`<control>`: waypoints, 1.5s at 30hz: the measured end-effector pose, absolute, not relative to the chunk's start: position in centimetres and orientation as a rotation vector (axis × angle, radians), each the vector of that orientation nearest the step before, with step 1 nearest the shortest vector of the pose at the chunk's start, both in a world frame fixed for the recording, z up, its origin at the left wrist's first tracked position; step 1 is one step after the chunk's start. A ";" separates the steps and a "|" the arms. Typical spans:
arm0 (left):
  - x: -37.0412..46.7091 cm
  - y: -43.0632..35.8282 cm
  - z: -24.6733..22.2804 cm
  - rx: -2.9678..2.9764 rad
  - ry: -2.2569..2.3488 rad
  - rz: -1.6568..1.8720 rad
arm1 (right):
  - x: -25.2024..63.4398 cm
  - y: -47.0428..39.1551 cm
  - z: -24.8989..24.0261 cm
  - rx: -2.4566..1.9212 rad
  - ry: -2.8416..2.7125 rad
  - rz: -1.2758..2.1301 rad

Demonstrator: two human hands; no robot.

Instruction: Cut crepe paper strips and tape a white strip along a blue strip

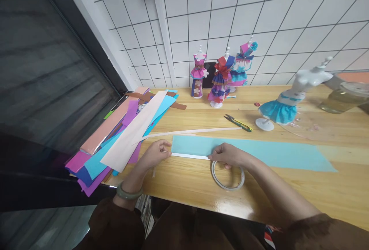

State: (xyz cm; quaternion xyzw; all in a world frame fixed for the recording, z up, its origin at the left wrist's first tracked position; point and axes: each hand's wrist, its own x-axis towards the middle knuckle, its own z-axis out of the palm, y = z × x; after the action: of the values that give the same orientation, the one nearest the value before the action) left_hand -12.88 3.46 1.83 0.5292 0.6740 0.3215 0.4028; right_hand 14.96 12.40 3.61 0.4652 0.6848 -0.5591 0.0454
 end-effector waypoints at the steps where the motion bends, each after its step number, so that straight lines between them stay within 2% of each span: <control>1: -12.8 3.4 1.8 1.350 1.717 0.821 | 14.9 12.4 3.6 1.420 2.102 -1.691; 25: -11.9 2.5 2.3 1.722 1.828 0.747 | 14.2 12.3 3.9 1.511 2.085 -1.586; 39: -11.7 1.9 1.8 1.391 1.585 1.087 | 15.3 12.1 3.2 1.419 2.139 -1.789; 45: -11.8 1.9 1.2 1.451 1.512 1.093 | 15.4 12.1 3.3 1.432 2.065 -1.916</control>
State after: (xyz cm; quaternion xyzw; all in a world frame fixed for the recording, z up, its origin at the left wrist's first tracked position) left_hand -11.76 1.92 1.21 0.5682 0.5921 0.4277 0.3791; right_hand 15.44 12.12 3.26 0.4531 0.6534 -0.6064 -0.0092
